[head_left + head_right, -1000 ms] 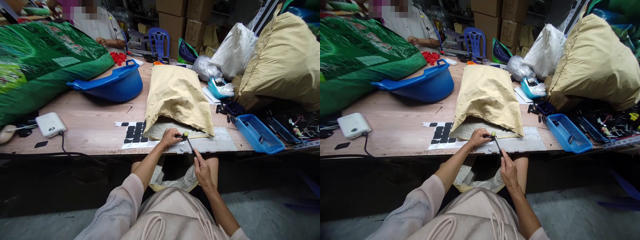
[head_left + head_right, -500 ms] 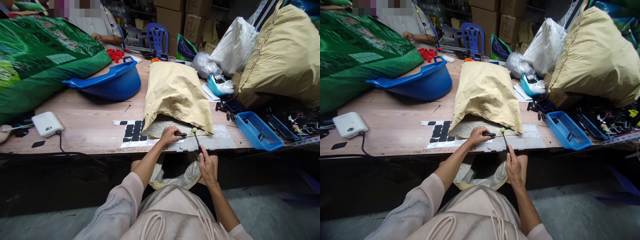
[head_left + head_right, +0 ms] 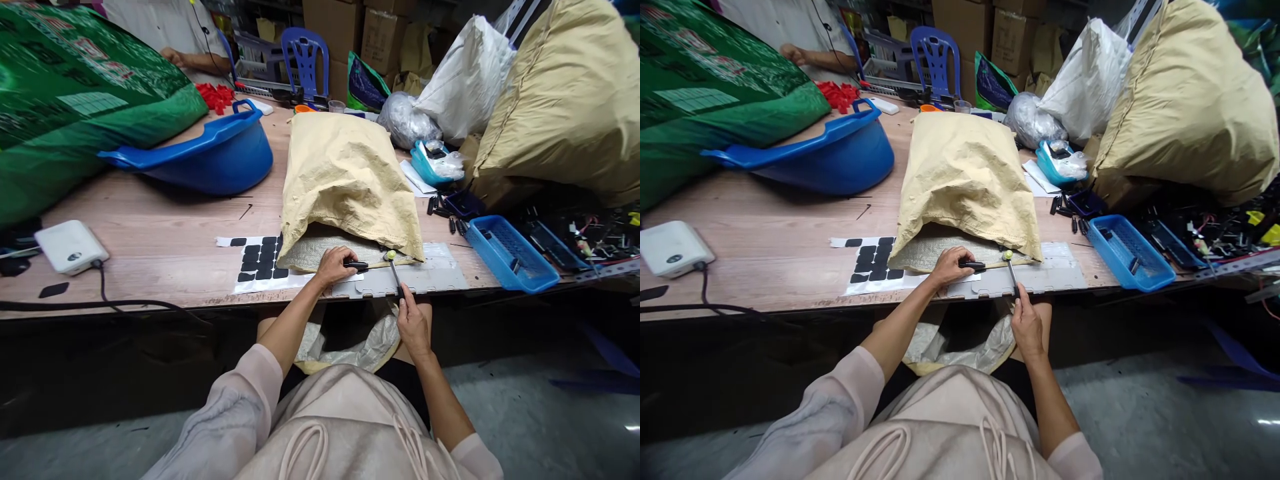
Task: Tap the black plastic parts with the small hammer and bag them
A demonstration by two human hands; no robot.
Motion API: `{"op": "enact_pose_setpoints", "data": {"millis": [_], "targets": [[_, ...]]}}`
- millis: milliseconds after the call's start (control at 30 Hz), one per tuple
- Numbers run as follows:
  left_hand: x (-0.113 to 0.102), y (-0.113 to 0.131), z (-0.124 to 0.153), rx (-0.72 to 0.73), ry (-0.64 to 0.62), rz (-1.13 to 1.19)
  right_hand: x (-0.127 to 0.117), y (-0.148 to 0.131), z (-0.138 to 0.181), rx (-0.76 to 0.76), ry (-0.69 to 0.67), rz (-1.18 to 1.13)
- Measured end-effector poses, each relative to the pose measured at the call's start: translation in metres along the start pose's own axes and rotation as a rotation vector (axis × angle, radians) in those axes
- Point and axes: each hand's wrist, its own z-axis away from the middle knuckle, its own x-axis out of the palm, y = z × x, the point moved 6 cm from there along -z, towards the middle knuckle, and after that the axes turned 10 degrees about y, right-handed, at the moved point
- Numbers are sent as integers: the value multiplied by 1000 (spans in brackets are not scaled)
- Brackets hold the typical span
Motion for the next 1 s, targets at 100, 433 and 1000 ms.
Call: {"op": "enact_pose_setpoints", "data": {"millis": [100, 433, 1000], "targets": [[0, 0, -2, -2, 1, -1, 0, 1, -1, 1, -5, 16], [3, 44, 68, 201, -165, 198, 9, 3, 1, -5, -20, 62], [29, 51, 71, 11, -428, 77, 12, 5, 2, -33, 52, -21]]}}
